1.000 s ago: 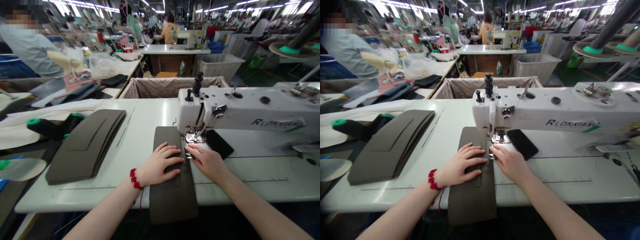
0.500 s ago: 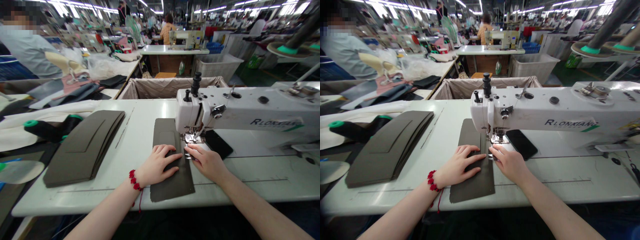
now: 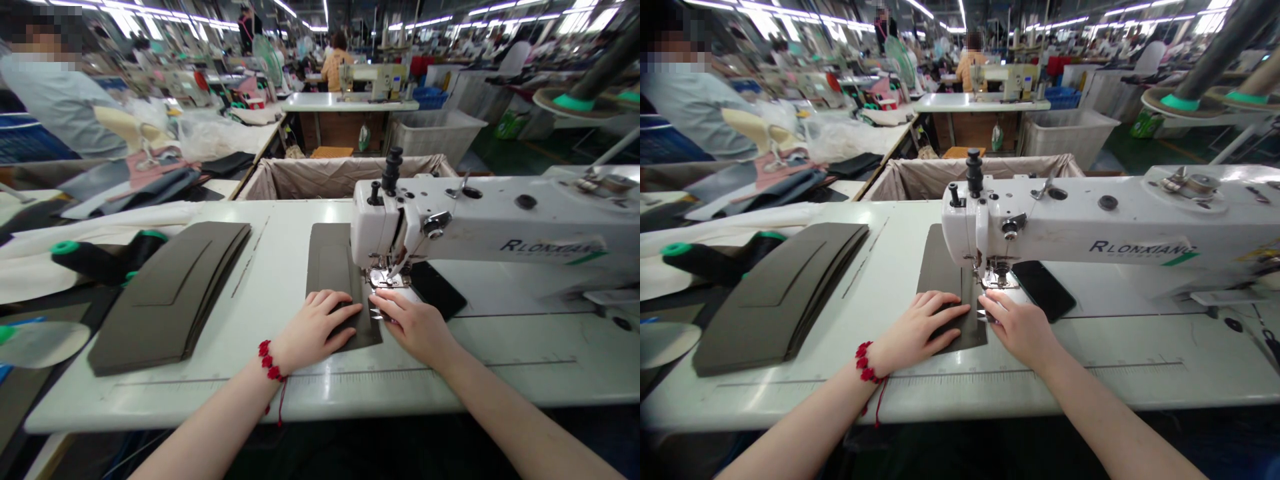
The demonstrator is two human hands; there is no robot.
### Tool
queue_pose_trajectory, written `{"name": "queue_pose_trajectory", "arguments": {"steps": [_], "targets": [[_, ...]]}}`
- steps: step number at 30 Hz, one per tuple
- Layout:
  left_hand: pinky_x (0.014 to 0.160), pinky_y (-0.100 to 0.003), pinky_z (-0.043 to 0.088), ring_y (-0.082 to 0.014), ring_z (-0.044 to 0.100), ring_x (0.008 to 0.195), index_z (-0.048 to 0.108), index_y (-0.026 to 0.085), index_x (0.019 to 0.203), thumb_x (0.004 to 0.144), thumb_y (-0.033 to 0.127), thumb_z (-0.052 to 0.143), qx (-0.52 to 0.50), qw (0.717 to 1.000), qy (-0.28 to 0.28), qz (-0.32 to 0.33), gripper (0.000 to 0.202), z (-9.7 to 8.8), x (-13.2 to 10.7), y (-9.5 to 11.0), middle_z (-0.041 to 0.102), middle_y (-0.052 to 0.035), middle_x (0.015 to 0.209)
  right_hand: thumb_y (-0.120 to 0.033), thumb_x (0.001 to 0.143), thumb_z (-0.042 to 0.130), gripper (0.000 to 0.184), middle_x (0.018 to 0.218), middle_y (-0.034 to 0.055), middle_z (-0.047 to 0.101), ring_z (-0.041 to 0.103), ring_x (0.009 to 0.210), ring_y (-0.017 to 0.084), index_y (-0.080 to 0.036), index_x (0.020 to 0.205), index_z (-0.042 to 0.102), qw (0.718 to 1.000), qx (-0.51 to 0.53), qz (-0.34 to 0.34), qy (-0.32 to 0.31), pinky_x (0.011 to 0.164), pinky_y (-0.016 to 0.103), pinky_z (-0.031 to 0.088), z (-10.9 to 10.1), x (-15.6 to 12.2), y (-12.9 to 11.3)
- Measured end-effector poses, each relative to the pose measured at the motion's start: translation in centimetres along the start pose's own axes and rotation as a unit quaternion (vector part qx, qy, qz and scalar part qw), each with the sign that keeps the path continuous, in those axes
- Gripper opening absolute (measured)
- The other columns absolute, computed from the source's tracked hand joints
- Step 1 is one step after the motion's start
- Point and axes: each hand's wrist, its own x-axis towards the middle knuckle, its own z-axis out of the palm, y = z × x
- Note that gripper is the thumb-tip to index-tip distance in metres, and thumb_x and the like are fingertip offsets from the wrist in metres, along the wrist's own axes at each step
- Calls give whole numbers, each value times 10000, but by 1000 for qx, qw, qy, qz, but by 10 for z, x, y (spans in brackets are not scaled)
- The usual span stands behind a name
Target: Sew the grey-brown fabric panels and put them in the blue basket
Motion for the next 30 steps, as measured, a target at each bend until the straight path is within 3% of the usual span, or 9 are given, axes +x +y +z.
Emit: {"name": "queue_pose_trajectory", "arguments": {"steps": [22,30], "targets": [[1019,-422,395,-230,486,1189,491,299,1351,967,310,479,-19,999,38,-33,384,5,4,-5,539,-44,1314,-218,909,510,473,1432,15,493,639,1031,197,-293,1376,489,1000,-5,-3,-3,844,330,524,0,0,1],[1118,-452,337,-243,395,1342,424,282,1408,968,333,475,-18,997,51,-50,445,7,7,-9,451,-52,1446,-210,911,500,483,1430,18,496,638,1043,199,-306,1385,483,1000,-4,-9,8,831,323,535,1,0,2]]}}
